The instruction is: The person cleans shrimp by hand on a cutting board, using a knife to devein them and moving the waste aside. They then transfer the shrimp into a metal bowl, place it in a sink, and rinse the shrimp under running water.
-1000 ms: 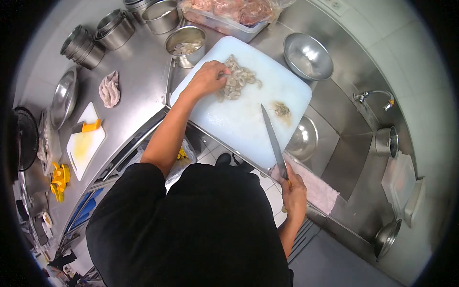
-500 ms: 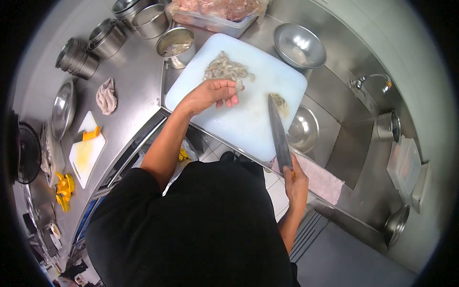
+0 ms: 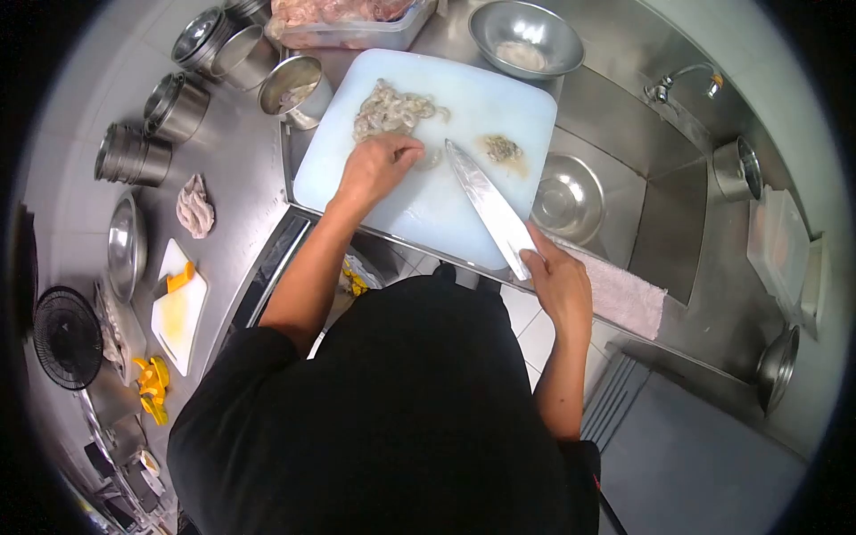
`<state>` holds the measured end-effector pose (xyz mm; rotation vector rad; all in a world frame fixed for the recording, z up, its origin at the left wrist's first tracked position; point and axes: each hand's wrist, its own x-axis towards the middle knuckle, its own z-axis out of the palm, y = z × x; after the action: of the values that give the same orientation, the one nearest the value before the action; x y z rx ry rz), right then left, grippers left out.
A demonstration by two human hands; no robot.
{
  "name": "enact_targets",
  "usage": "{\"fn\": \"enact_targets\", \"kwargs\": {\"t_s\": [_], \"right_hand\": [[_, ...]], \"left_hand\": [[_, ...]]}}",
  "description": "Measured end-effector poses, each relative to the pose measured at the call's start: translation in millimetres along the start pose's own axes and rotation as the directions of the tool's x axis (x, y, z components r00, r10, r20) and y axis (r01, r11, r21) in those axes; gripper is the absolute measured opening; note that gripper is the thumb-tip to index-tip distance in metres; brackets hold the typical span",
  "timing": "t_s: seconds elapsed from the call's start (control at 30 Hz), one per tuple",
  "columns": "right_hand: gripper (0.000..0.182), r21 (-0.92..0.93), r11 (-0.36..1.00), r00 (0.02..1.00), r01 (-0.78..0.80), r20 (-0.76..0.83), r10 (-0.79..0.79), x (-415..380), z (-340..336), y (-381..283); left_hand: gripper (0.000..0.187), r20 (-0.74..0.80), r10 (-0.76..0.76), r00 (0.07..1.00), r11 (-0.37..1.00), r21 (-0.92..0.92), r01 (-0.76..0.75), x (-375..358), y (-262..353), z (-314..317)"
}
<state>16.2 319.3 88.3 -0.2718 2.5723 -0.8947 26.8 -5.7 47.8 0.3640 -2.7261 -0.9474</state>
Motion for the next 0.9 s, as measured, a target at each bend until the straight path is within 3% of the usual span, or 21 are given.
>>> {"fn": "enact_targets", "kwargs": {"t_s": [0.07, 0.37, 0.67, 0.9], "right_hand": [[0.044, 0.004, 0.998, 0.998, 0.061, -0.011, -0.061, 10, 1, -7], [0.042, -0.081, 0.990, 0.993, 0.114, -0.016, -0.116, 25, 3, -20], [0.041, -0.118, 0.983, 0.990, 0.142, -0.002, -0.143, 7, 4, -13], [0.040, -0.173, 0.975, 0.989, 0.139, -0.022, -0.145, -22, 11, -3]], "left_hand": [[0.020, 0.011, 0.058, 0.998, 0.998, -0.004, -0.058, 5, -1, 9], [0.024, 0.091, -0.032, 0.995, 0.991, 0.129, 0.020, 11, 6, 18], [0.026, 0.060, -0.027, 0.998, 0.997, 0.079, 0.022, 10, 4, 24], [0.021, 0.032, -0.145, 0.989, 0.989, -0.021, 0.146, 8, 9, 28]]}}
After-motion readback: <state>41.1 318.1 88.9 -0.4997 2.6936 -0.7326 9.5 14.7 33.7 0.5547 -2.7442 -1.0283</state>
